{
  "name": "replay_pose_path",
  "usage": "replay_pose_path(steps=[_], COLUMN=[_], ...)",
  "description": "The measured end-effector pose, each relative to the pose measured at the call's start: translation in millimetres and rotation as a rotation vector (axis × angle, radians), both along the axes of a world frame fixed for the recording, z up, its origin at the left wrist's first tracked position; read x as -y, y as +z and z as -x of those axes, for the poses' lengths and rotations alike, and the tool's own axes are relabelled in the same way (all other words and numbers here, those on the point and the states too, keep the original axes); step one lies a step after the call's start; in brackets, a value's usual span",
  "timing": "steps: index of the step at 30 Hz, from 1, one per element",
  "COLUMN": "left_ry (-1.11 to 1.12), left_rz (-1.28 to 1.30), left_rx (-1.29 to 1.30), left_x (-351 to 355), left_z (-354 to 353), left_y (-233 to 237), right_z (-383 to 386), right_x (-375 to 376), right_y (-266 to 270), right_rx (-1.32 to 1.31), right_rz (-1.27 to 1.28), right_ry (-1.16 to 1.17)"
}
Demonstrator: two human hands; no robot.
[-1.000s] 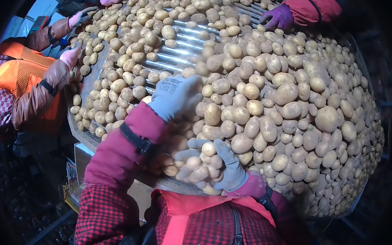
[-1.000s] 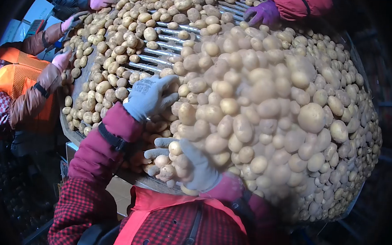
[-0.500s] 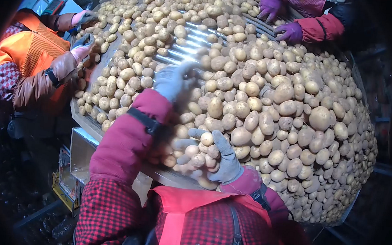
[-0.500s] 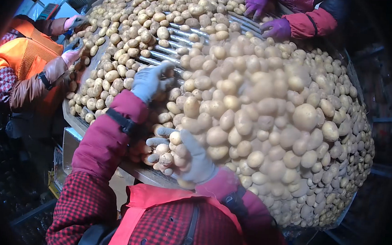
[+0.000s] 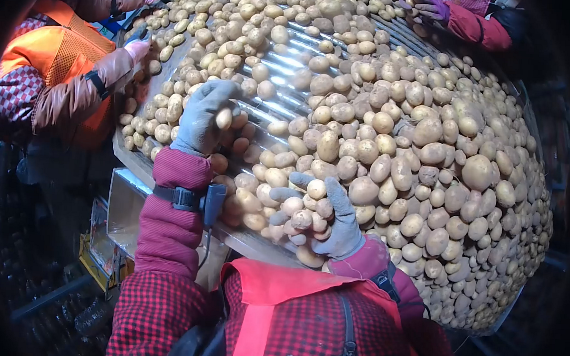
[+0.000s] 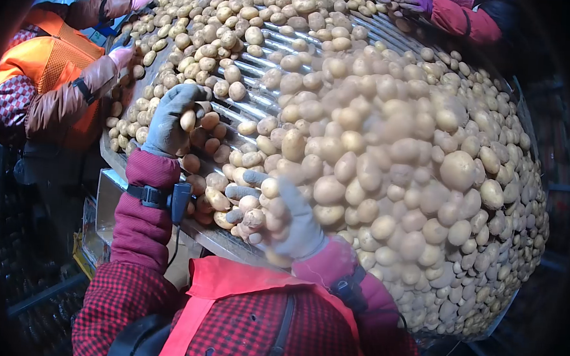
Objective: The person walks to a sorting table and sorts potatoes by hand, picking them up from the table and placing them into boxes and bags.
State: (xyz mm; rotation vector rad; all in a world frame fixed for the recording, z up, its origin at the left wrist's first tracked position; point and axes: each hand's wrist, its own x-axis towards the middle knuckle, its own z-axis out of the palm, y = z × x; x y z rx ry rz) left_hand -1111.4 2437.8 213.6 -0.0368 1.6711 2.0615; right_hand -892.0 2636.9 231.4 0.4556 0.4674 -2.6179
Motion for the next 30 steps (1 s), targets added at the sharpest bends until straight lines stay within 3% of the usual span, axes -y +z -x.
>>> replay_pose_path(steps=[2,5,6,7,9,10,12,13,19,20,23,26,30], left_ry=[-0.179,-0.216,-0.178,-0.273,-0.456,-0.782,-0.768,-0.791,-1.066,-1.092,-1.054,-1.089,-0.919], left_rz=[0.314,0.409,0.413,0.572,0.878,1.229,1.192,1.204,1.287,1.181,1.083,1.058,1.247], left_rx=[0.028,-0.429,-0.365,-0.338,-0.278,-0.674,-0.826,-1.026,-0.812,-0.861,-0.648,-0.852,-0.933], left_x=[6,4,5,8,10,6,8,9,-8,3,6,8,9], left_z=[4,-9,-11,-11,-14,-18,-19,-16,4,16,14,-5,-30], left_y=[10,-12,-15,-19,-18,-3,-10,-15,-5,-30,-34,-20,-40], right_z=[0,-4,-4,-4,-5,-6,-6,-5,-7,-7,-5,-1,-3], right_x=[-1,-4,-7,-8,-5,-3,-6,-6,-6,-6,-7,-3,0], right_y=[-1,-8,-12,-16,-33,-38,-34,-31,-38,-39,-25,-5,-7], right_rx=[-0.013,-0.079,-0.112,-0.146,-0.156,-0.158,-0.14,-0.132,-0.15,-0.153,-0.091,-0.008,-0.03], right_rz=[-0.022,-0.031,-0.014,0.001,0.283,0.424,0.239,0.147,0.263,0.251,0.1,0.037,0.026], right_ry=[-0.002,0.006,0.014,0.02,-0.024,-0.043,-0.016,0.0,0.001,0.005,0.025,-0.008,-0.019])
